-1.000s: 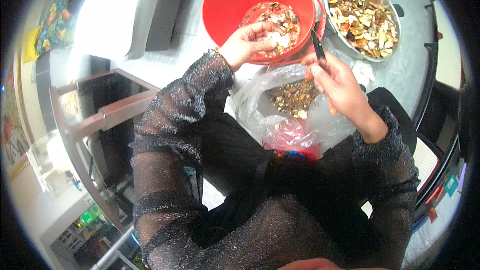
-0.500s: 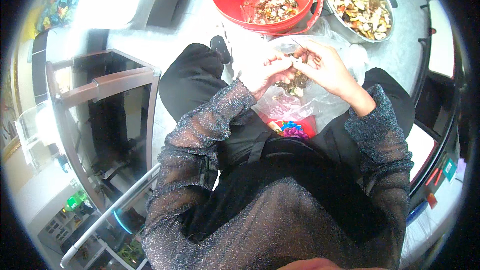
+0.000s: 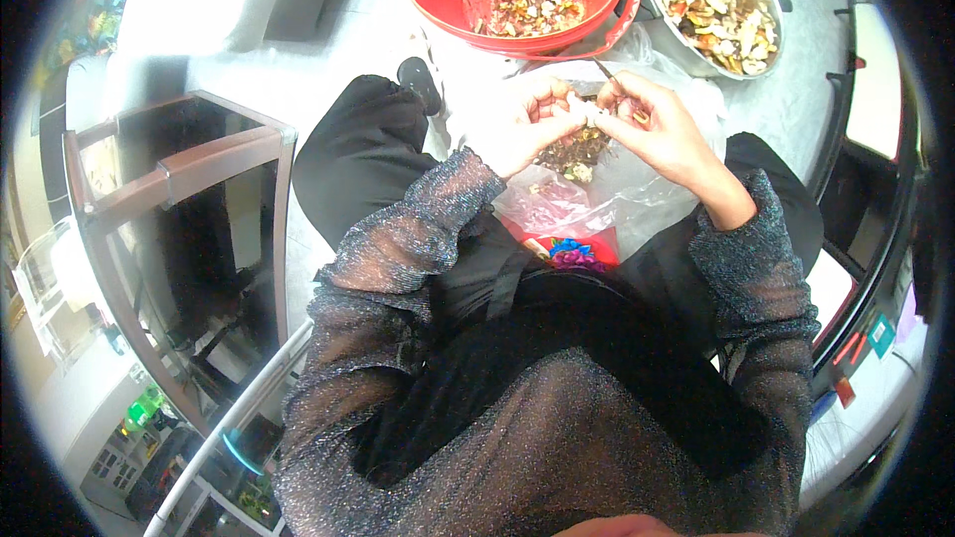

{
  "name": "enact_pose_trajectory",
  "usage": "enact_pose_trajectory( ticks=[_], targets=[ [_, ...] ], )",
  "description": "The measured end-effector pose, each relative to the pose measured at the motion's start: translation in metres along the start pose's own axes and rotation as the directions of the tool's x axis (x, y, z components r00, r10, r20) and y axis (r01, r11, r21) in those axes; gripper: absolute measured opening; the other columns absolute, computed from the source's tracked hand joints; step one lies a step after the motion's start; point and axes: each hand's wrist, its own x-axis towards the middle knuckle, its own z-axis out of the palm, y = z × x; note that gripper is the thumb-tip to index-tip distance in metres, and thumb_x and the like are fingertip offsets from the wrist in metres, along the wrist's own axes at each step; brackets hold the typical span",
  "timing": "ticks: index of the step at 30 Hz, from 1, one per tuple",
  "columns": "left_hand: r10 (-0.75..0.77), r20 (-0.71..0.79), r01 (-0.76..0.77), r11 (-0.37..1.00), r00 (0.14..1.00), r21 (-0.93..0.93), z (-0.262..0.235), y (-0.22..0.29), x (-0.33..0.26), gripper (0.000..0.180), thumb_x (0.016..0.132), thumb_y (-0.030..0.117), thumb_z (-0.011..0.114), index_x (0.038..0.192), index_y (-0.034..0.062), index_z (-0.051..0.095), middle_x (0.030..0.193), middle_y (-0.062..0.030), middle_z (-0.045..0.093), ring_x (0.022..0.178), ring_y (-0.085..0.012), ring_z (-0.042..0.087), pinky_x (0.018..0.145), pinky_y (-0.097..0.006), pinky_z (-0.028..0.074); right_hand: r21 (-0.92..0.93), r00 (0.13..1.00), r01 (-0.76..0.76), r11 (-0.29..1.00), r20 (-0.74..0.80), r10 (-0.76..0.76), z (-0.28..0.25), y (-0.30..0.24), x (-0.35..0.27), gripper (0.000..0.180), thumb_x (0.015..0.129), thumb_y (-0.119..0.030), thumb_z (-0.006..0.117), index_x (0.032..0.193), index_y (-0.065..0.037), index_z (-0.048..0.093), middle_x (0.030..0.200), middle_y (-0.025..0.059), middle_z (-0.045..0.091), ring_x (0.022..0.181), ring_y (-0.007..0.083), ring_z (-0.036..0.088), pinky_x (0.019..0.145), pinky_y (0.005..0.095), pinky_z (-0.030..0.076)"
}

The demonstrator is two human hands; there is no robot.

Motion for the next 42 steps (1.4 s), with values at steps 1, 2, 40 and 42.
enact_pose_trajectory(
  ticks=[1, 2, 40, 42],
  targets=[
    [-0.017, 0.001, 0.017, 1.000, 1.000, -0.019, 0.000, 0.001, 0.000, 0.022, 0.088, 0.014, 0.062, 0.106, 0.0020, 0.054, 0.094, -0.0029, 0.060, 0.083, -0.0097, 0.058, 0.076, -0.024, 0.048, -0.038, 1.000, 0.004, 0.999, 0.012, -0.003, -0.002, -0.001, 0.000, 0.015, 0.084, -0.017, 0.065, 0.087, -0.004, 0.059, 0.068, -0.0078, 0.042, 0.061, 0.0015, 0.034, 0.054, 0.0190, 0.030],
    [-0.042, 0.001, 0.042, 0.999, 0.999, -0.033, 0.001, 0.001, 0.000, 0.022, 0.088, 0.014, 0.062, 0.105, 0.0019, 0.055, 0.094, -0.0031, 0.060, 0.083, -0.0096, 0.058, 0.075, -0.024, 0.048, -0.084, 1.000, 0.002, 0.996, 0.021, 0.000, -0.003, -0.001, 0.000, 0.015, 0.084, -0.017, 0.065, 0.087, -0.004, 0.059, 0.067, -0.0075, 0.041, 0.060, 0.0019, 0.034, 0.054, 0.0194, 0.030],
    [0.004, -0.022, -0.007, 0.988, 1.000, -0.156, 0.008, 0.005, 0.006, 0.018, 0.090, 0.011, 0.058, 0.102, -0.0003, 0.053, 0.094, -0.0085, 0.062, 0.084, -0.0145, 0.062, 0.078, -0.027, 0.050, 0.105, 0.988, -0.140, 0.985, 0.071, 0.133, -0.004, 0.027, 0.005, 0.014, 0.086, -0.017, 0.063, 0.087, -0.004, 0.060, 0.075, -0.0062, 0.053, 0.067, 0.0021, 0.044, 0.060, 0.0191, 0.036],
    [0.010, -0.011, -0.011, 0.990, 1.000, -0.141, 0.010, 0.008, 0.006, 0.019, 0.089, 0.010, 0.058, 0.104, -0.0016, 0.053, 0.094, -0.0079, 0.062, 0.083, -0.0135, 0.062, 0.078, -0.026, 0.050, 0.099, 0.990, -0.125, 0.987, 0.076, 0.118, -0.005, 0.029, 0.003, 0.013, 0.086, -0.017, 0.062, 0.087, -0.004, 0.060, 0.075, -0.0063, 0.053, 0.067, 0.0020, 0.044, 0.060, 0.0189, 0.036]
  ],
)
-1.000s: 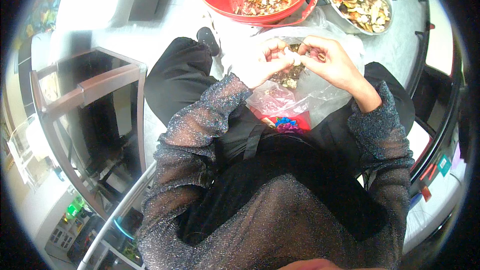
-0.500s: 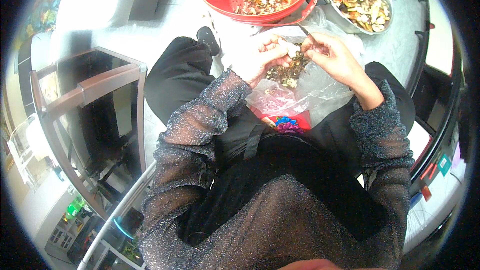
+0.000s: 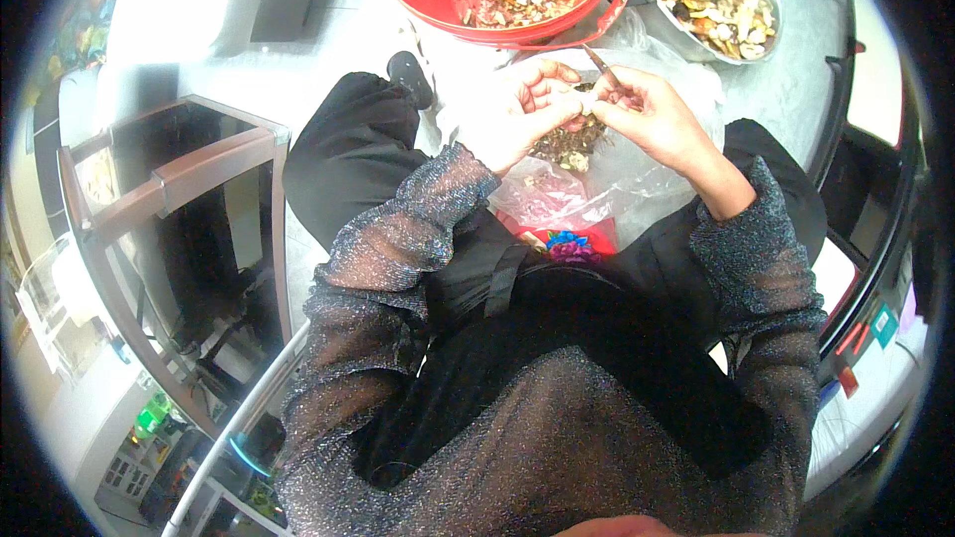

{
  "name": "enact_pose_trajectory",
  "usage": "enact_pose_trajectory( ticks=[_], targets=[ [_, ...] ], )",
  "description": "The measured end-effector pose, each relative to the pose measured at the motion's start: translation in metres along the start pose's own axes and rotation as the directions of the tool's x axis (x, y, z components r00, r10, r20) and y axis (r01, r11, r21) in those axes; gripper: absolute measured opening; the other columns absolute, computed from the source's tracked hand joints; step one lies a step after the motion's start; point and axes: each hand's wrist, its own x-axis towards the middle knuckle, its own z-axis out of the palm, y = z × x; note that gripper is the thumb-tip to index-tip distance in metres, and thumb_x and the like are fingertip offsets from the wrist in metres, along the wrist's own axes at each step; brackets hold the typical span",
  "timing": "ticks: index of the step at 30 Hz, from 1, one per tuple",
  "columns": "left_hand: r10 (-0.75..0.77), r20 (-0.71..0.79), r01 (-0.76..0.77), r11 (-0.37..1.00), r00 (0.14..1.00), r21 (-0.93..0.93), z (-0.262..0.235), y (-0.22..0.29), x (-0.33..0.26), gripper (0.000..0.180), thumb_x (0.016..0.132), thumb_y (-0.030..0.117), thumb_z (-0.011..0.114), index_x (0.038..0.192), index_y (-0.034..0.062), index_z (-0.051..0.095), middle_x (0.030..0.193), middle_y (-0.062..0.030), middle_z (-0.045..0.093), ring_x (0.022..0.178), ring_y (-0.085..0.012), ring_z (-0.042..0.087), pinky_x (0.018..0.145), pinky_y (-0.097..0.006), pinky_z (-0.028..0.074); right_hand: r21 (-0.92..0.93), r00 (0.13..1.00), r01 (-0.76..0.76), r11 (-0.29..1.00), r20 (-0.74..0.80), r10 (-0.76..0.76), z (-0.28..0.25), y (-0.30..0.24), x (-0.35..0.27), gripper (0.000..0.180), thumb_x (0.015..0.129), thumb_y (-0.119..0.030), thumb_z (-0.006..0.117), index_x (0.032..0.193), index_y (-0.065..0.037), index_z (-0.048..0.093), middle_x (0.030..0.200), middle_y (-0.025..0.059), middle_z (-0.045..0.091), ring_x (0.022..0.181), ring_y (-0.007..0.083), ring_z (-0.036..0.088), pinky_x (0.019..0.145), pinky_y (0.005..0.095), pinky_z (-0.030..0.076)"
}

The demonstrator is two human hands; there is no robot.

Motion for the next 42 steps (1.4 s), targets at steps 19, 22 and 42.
enact_pose_trajectory(
  ticks=[19, 22, 42],
  targets=[
    [-0.187, -0.031, 0.141, 0.832, 0.982, -0.537, -0.018, -0.019, 0.007, 0.020, 0.086, 0.008, 0.062, 0.105, 0.0031, 0.056, 0.089, -0.0053, 0.060, 0.081, -0.0167, 0.060, 0.074, -0.030, 0.052, -0.072, 0.999, 0.047, 0.996, -0.021, -0.049, -0.002, 0.008, 0.003, 0.020, 0.086, -0.021, 0.061, 0.086, -0.001, 0.061, 0.072, 0.0009, 0.058, 0.069, 0.0081, 0.052, 0.064, 0.0254, 0.044],
    [-0.167, -0.004, 0.139, 0.837, 0.986, -0.529, -0.018, -0.019, 0.007, 0.018, 0.087, 0.008, 0.061, 0.104, 0.0026, 0.056, 0.089, -0.0063, 0.061, 0.082, -0.0179, 0.061, 0.075, -0.031, 0.052, -0.066, 0.999, 0.038, 0.997, -0.006, -0.039, -0.001, 0.009, 0.005, 0.022, 0.087, -0.022, 0.060, 0.086, -0.001, 0.061, 0.072, 0.0002, 0.058, 0.069, 0.0077, 0.052, 0.064, 0.0248, 0.044],
    [-0.145, -0.053, 0.112, 0.909, 0.988, -0.400, -0.010, -0.018, 0.008, 0.017, 0.087, 0.005, 0.059, 0.103, 0.0024, 0.056, 0.097, -0.0053, 0.060, 0.091, -0.0148, 0.059, 0.082, -0.029, 0.050, 0.068, 0.999, 0.035, 0.997, -0.013, -0.034, 0.002, 0.012, 0.008, 0.013, 0.086, -0.014, 0.062, 0.093, -0.003, 0.060, 0.085, -0.0040, 0.056, 0.073, 0.0024, 0.049, 0.066, 0.0189, 0.040]
  ],
)
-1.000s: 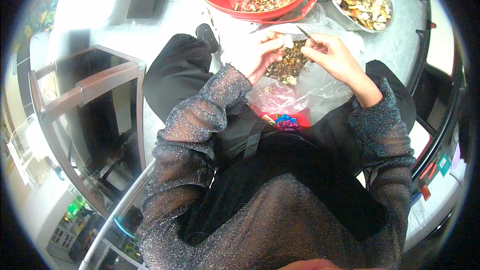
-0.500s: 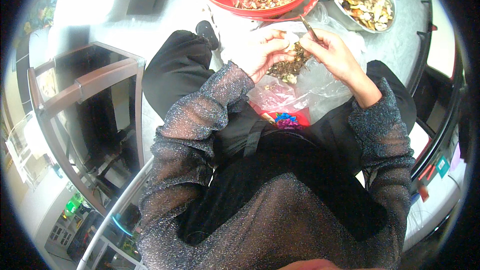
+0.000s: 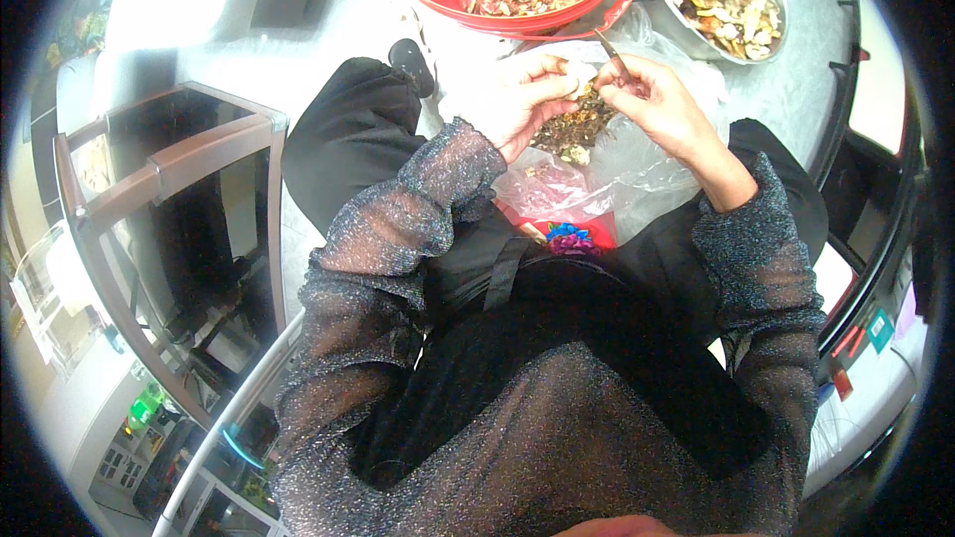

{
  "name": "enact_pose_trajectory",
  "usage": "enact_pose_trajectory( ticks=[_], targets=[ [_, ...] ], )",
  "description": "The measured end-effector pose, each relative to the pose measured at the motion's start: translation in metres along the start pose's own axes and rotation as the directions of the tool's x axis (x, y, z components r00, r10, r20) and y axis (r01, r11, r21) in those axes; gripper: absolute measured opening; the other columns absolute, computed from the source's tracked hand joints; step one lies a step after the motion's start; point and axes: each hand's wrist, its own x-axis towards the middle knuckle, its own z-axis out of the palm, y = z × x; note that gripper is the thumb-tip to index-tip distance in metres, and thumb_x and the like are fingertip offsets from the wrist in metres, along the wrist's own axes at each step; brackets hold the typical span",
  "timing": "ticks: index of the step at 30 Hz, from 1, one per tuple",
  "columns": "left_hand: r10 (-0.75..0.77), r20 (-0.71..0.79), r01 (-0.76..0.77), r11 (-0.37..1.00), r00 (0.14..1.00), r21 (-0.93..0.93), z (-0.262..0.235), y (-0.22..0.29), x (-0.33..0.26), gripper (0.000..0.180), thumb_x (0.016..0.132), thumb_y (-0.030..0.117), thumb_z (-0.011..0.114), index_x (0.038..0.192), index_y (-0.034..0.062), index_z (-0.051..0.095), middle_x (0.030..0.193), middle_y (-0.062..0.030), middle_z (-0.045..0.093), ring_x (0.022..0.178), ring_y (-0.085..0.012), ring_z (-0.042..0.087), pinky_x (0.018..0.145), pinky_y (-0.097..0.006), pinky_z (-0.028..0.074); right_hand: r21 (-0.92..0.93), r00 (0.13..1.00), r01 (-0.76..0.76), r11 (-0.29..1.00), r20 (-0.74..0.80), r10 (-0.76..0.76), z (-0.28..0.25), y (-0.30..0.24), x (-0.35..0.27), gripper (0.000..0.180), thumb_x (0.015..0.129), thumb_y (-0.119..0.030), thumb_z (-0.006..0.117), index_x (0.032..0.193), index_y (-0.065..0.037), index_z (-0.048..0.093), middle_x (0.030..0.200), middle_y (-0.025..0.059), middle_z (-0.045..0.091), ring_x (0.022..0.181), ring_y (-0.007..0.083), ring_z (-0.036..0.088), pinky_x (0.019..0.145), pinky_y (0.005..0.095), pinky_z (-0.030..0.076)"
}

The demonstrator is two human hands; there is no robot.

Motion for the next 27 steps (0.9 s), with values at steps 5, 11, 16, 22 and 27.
enact_pose_trajectory(
  ticks=[5, 11, 16, 22, 27],
  targets=[
    [0.024, 0.045, -0.027, 0.998, 0.999, 0.064, -0.0013, -0.0022, 0.0001, 0.019, 0.087, 0.008, 0.061, 0.105, 0.0055, 0.057, 0.097, -0.0037, 0.060, 0.089, -0.0122, 0.058, 0.079, -0.028, 0.047, 0.006, 0.998, 0.000, 1.000, -0.061, 0.000, 0.0078, -0.0010, 0.0001, 0.022, 0.083, -0.020, 0.067, 0.093, -0.002, 0.061, 0.082, 0.0006, 0.060, 0.072, 0.0056, 0.053, 0.064, 0.0222, 0.045],
    [0.043, 0.029, -0.047, 0.980, 0.999, 0.191, -0.0007, -0.0041, -0.0006, 0.019, 0.086, 0.009, 0.062, 0.104, 0.0050, 0.057, 0.094, -0.0033, 0.061, 0.088, -0.0124, 0.058, 0.079, -0.028, 0.047, 0.032, 0.999, -0.017, 0.999, -0.030, 0.018, 0.0078, 0.0009, 0.0015, 0.020, 0.083, -0.020, 0.066, 0.089, -0.002, 0.062, 0.075, -0.0020, 0.057, 0.067, 0.0051, 0.051, 0.060, 0.0223, 0.043],
    [0.016, 0.038, -0.023, 0.980, 0.999, 0.196, -0.0003, -0.0027, 0.0001, 0.017, 0.087, 0.010, 0.062, 0.103, 0.0057, 0.058, 0.093, -0.0025, 0.061, 0.087, -0.0119, 0.058, 0.078, -0.028, 0.047, -0.024, 0.999, 0.016, 1.000, -0.042, -0.017, 0.0055, 0.0025, -0.0004, 0.015, 0.083, -0.016, 0.062, 0.088, -0.002, 0.061, 0.075, -0.0018, 0.057, 0.066, 0.0056, 0.050, 0.060, 0.0228, 0.043],
    [-0.024, 0.032, 0.021, 0.997, 0.999, 0.079, -0.0008, -0.0004, -0.0002, 0.014, 0.087, 0.011, 0.061, 0.100, 0.0056, 0.058, 0.092, -0.0017, 0.060, 0.086, -0.0113, 0.057, 0.078, -0.027, 0.047, -0.061, 0.996, 0.011, 0.998, -0.086, -0.016, 0.0029, 0.0038, 0.0004, 0.014, 0.083, -0.016, 0.061, 0.086, -0.002, 0.061, 0.074, -0.0014, 0.057, 0.067, 0.0058, 0.051, 0.061, 0.0238, 0.043],
    [0.032, 0.031, -0.038, 0.978, 0.999, 0.206, 0.0005, -0.0013, -0.0012, 0.015, 0.087, 0.011, 0.061, 0.100, 0.0054, 0.058, 0.094, -0.0020, 0.060, 0.085, -0.0113, 0.058, 0.080, -0.028, 0.048, -0.076, 0.996, -0.020, 0.997, -0.087, 0.013, 0.0066, 0.0011, -0.0008, 0.015, 0.083, -0.016, 0.061, 0.085, -0.002, 0.060, 0.075, -0.0009, 0.057, 0.067, 0.0058, 0.050, 0.062, 0.0235, 0.043]
  ],
)
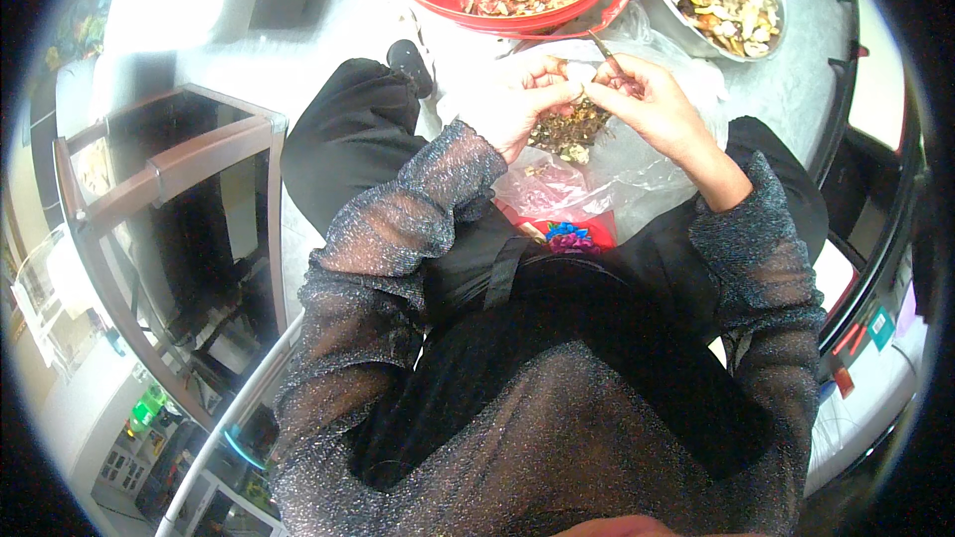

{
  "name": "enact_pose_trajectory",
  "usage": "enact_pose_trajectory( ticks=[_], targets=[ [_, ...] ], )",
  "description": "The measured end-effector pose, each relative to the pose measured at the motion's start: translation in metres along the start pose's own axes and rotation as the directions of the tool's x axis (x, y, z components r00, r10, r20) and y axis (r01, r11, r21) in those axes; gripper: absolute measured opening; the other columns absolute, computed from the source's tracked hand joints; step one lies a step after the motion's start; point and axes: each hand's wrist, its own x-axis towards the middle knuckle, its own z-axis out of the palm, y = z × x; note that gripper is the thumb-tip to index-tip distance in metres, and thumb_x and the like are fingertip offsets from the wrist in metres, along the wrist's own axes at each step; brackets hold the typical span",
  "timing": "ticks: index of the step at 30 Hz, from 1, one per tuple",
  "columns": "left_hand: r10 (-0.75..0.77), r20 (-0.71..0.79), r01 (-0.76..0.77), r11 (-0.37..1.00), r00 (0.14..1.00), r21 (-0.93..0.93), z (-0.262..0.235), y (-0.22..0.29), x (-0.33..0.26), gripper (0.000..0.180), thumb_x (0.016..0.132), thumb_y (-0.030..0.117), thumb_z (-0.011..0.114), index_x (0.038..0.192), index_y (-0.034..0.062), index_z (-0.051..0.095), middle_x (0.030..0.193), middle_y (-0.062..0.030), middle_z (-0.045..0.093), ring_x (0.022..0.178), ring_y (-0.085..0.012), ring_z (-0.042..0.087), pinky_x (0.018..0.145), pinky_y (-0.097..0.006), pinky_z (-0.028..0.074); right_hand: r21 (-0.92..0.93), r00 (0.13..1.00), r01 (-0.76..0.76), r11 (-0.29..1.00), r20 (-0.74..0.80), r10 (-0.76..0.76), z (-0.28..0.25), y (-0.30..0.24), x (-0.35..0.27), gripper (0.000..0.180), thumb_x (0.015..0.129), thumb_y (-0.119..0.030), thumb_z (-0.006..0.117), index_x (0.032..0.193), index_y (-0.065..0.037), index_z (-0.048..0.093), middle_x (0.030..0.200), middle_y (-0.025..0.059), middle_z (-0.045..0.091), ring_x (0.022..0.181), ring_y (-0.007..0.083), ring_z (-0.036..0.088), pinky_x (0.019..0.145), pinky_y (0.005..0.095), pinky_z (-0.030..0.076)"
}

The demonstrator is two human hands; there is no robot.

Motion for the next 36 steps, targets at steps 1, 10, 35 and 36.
enact_pose_trajectory(
  ticks=[1, 10, 35, 36],
  targets=[
    [0.011, 0.000, -0.011, 0.999, 1.000, 0.031, 0.001, 0.000, 0.000, 0.016, 0.087, 0.010, 0.062, 0.101, 0.0053, 0.058, 0.094, -0.0022, 0.061, 0.086, -0.0113, 0.058, 0.080, -0.028, 0.047, -0.005, 1.000, -0.005, 1.000, 0.016, 0.005, 0.000, 0.000, 0.000, 0.015, 0.083, -0.016, 0.061, 0.085, -0.002, 0.060, 0.075, -0.0008, 0.057, 0.068, 0.0058, 0.050, 0.062, 0.0234, 0.043],
    [0.030, 0.000, -0.030, 0.999, 1.000, -0.010, 0.000, 0.000, 0.000, 0.020, 0.087, 0.009, 0.060, 0.106, 0.0036, 0.057, 0.098, -0.0046, 0.062, 0.091, -0.0139, 0.059, 0.083, -0.029, 0.048, -0.129, 0.992, 0.122, 0.984, 0.025, -0.120, -0.010, 0.003, 0.001, 0.008, 0.084, -0.009, 0.057, 0.088, -0.002, 0.059, 0.077, -0.0018, 0.053, 0.070, 0.0049, 0.047, 0.064, 0.0212, 0.040],
    [0.118, 0.091, -0.145, 0.897, 0.989, 0.418, 0.015, 0.009, 0.013, 0.031, 0.085, 0.006, 0.062, 0.114, -0.0008, 0.051, 0.099, -0.0054, 0.061, 0.089, -0.0082, 0.057, 0.081, -0.022, 0.047, 0.063, 1.000, 0.006, 0.998, 0.004, -0.006, -0.028, -0.011, -0.003, 0.023, 0.083, -0.025, 0.067, 0.089, -0.003, 0.061, 0.076, -0.0018, 0.057, 0.066, 0.0053, 0.049, 0.060, 0.0219, 0.042],
    [0.135, 0.078, -0.156, 0.890, 0.988, 0.428, 0.015, 0.009, 0.015, 0.032, 0.085, 0.006, 0.062, 0.114, -0.0007, 0.051, 0.100, -0.0052, 0.061, 0.090, -0.0082, 0.056, 0.082, -0.022, 0.047, 0.004, 0.999, 0.006, 1.000, -0.043, -0.006, -0.035, -0.012, -0.003, 0.022, 0.084, -0.023, 0.067, 0.090, -0.004, 0.061, 0.077, -0.0022, 0.056, 0.066, 0.0046, 0.048, 0.059, 0.0210, 0.041]
  ],
)
